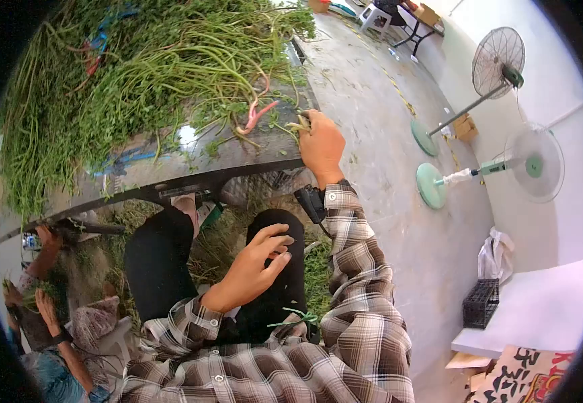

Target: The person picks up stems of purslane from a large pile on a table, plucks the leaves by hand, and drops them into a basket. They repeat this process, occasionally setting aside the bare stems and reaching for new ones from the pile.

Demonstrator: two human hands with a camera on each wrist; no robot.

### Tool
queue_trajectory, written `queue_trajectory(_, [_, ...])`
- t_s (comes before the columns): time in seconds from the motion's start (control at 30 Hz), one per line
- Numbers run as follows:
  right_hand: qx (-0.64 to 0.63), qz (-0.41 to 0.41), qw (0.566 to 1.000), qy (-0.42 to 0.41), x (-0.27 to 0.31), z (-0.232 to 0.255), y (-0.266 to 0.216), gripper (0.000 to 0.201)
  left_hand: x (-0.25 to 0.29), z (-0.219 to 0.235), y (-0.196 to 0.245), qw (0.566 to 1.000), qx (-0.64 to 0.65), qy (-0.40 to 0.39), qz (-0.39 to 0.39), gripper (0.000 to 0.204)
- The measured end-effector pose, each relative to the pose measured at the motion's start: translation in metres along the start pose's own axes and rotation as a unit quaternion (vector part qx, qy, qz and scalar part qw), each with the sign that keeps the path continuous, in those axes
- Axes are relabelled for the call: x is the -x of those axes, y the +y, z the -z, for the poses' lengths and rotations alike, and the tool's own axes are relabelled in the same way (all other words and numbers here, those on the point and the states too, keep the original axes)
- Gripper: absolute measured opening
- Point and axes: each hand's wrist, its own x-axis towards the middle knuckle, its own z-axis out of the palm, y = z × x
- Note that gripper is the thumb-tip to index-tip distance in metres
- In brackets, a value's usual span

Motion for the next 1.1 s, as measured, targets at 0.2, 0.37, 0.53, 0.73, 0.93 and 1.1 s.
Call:
queue_trajectory(0.2, [0.020, -0.011, 1.000, 0.007, -0.001, -0.005, 0.003, 0.016, 0.004, 0.007, 0.003, 0.999, -0.005, 0.022, -0.023, 0.026])
queue_trajectory(0.37, [0.020, -0.060, 0.997, -0.032, -0.001, 0.000, -0.002, 0.018, 0.007, 0.011, 0.006, 0.999, 0.005, 0.038, -0.038, 0.025])
queue_trajectory(0.53, [0.023, -0.033, 0.999, -0.002, -0.001, -0.004, 0.001, 0.017, 0.006, 0.014, 0.007, 0.998, 0.007, 0.042, -0.041, 0.024])
queue_trajectory(0.73, [0.030, -0.038, 0.999, -0.013, -0.002, -0.003, 0.001, 0.016, 0.007, 0.013, 0.007, 0.997, -0.010, 0.048, -0.065, 0.024])
queue_trajectory(0.93, [0.023, -0.014, 1.000, 0.003, -0.002, -0.004, 0.002, 0.014, 0.007, 0.013, 0.007, 0.998, 0.013, 0.042, -0.049, 0.024])
queue_trajectory(1.1, [0.023, -0.022, 0.999, -0.002, -0.001, -0.005, 0.005, 0.013, 0.008, 0.013, 0.006, 0.996, -0.014, 0.053, -0.065, 0.024])
